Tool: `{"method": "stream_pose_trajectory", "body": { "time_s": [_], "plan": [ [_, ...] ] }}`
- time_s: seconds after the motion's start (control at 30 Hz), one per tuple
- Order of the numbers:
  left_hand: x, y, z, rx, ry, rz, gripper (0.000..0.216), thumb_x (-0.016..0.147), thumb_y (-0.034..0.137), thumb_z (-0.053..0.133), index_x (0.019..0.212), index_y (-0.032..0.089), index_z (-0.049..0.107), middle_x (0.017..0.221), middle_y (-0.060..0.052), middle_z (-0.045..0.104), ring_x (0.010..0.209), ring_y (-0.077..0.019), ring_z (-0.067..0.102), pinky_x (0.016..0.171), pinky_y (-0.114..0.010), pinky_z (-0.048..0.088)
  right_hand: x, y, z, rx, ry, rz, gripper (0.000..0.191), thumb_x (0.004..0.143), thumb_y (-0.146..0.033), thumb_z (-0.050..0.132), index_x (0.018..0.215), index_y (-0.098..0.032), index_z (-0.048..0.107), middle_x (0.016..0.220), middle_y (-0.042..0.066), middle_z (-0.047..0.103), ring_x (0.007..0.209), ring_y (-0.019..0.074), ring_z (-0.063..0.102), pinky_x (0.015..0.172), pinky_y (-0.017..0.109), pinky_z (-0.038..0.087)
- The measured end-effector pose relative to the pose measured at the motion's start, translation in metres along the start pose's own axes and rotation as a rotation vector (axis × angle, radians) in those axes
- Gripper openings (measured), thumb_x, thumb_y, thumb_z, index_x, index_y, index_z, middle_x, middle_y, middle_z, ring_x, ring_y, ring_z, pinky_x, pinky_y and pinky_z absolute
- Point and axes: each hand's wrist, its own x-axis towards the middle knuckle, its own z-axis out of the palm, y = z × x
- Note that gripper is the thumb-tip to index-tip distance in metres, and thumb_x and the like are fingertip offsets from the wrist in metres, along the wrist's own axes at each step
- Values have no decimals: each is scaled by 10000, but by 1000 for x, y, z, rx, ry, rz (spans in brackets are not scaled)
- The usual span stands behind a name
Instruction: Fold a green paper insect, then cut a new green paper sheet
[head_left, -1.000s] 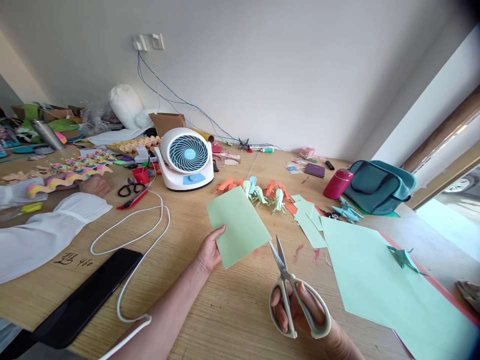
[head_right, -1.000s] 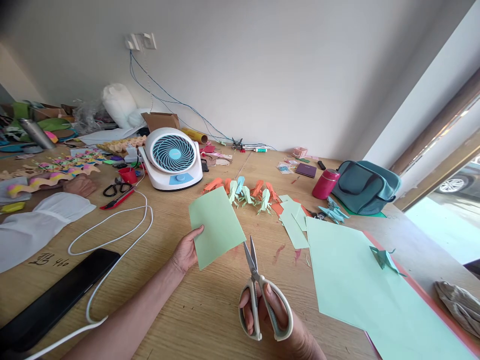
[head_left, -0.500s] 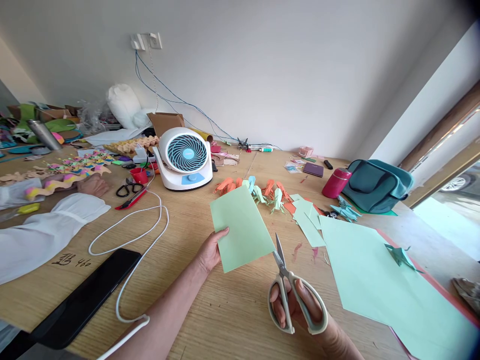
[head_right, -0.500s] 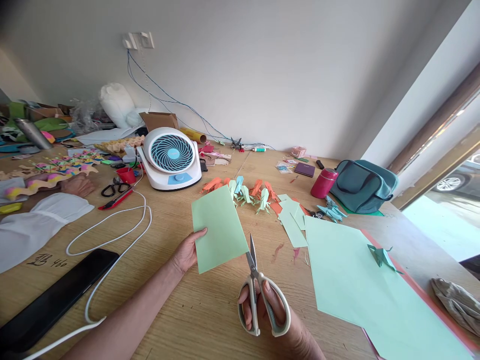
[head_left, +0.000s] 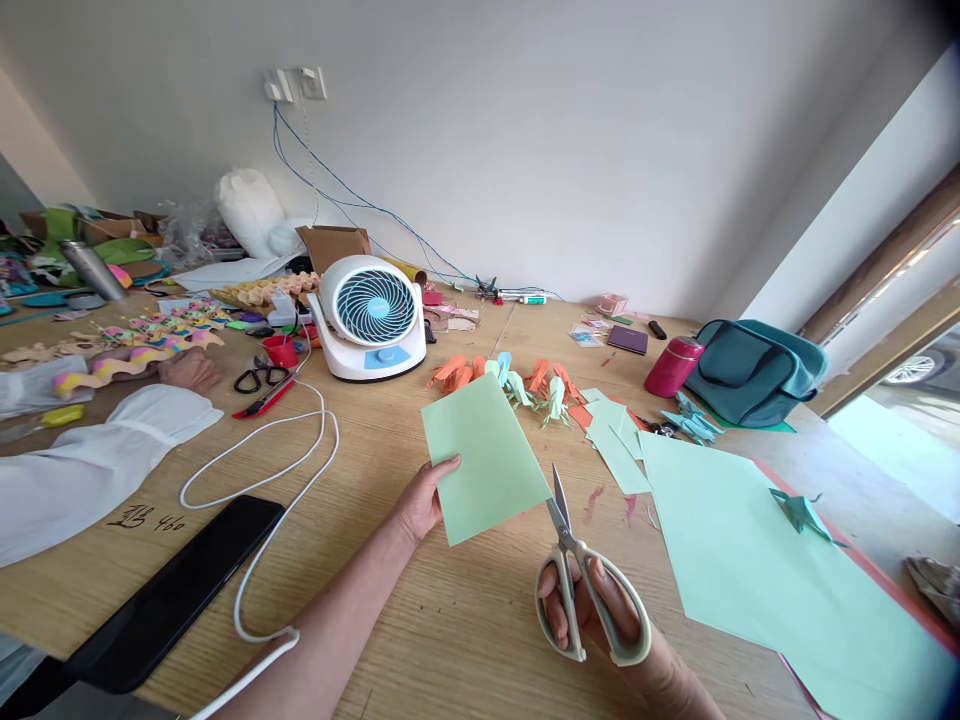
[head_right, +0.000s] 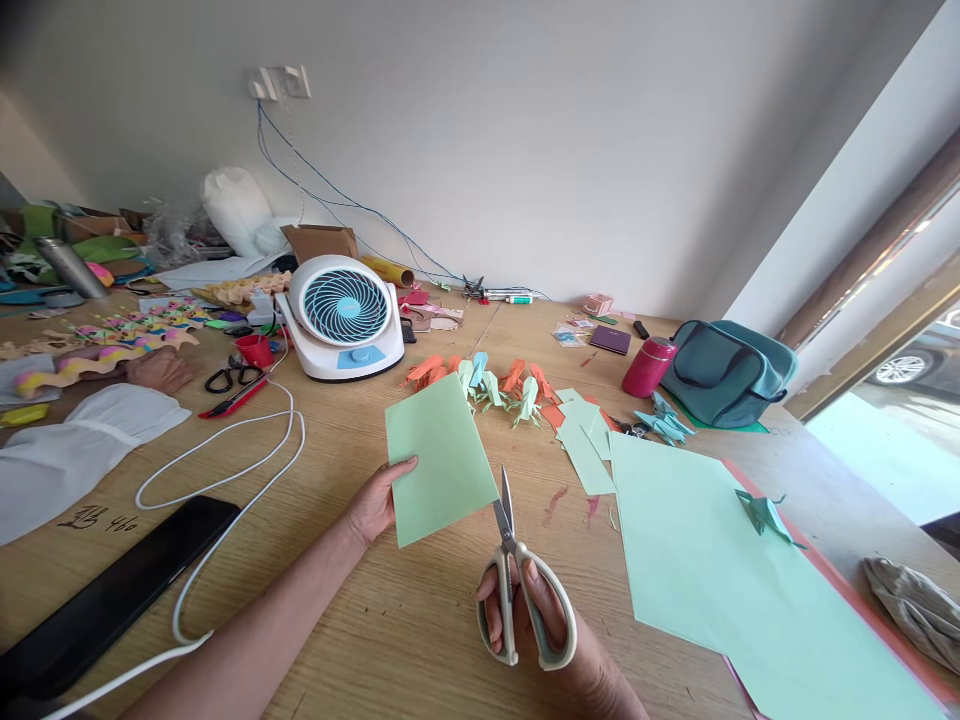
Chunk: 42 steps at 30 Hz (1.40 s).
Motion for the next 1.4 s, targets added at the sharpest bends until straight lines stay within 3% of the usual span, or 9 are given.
{"method": "stream_pose_trajectory", "body": {
  "time_s": [0.2,0.5,0.67,0.77,0.83,1.0,1.13,1.27,1.4],
  "plan": [
    [-3,2,3,-3,22,14,289,819,175,664,1101,122,694,1096,-131,737,1013,-268,698,896,-371,547,-3,-6,8,-1,71,18,544,953,-601,394,945,-124,656,680,63,595,587,149,527,548,275,394],
    [2,5,-2,-91,63,29,305,816,177,673,1114,112,678,1101,-140,733,1069,-280,677,955,-384,525,-5,-4,-10,-142,-36,96,573,949,-620,381,984,-112,644,679,64,609,572,141,542,543,271,397],
    [6,9,-6,-198,142,88,264,827,153,645,1089,133,675,1117,-114,731,1072,-252,677,955,-364,538,-16,-12,-27,-286,-97,79,546,946,-598,415,924,-114,667,521,18,547,432,98,422,458,247,310],
    [4,9,-3,-180,146,79,268,821,162,652,1087,128,676,1121,-123,728,1059,-244,682,948,-350,541,-11,-13,-36,-323,47,-56,528,906,-628,456,936,-145,666,499,11,534,435,116,411,455,266,305],
    [-1,8,1,-114,96,49,288,810,192,673,1088,117,682,1126,-138,724,1049,-253,684,926,-349,544,-3,-13,-38,-348,248,-127,532,836,-670,528,982,-175,656,560,26,580,484,147,462,474,285,342],
    [-13,-5,10,60,-137,-42,341,766,248,732,1082,122,707,1058,-133,747,955,-252,706,860,-334,542,9,-14,-31,-400,655,-88,532,708,-546,751,1088,-196,624,942,104,714,729,214,586,615,331,446],
    [-20,-14,13,184,-280,-121,319,727,269,770,1013,132,732,929,-99,770,816,-223,715,791,-320,547,8,-15,-20,-333,670,-6,505,679,-488,791,1064,-204,629,891,53,667,694,181,559,611,314,452],
    [-26,-16,14,333,-361,-176,327,713,290,787,993,127,738,877,-99,770,758,-206,705,727,-298,543,8,-14,-15,-394,650,67,358,701,-466,780,887,-202,627,672,-26,523,603,137,461,546,269,388],
    [-28,-15,16,355,-398,-176,326,728,316,780,993,131,741,887,-101,768,737,-192,697,712,-286,535,9,-10,-17,-404,640,50,351,704,-484,765,844,-204,606,653,-37,488,586,128,427,526,257,358]
  ]
}}
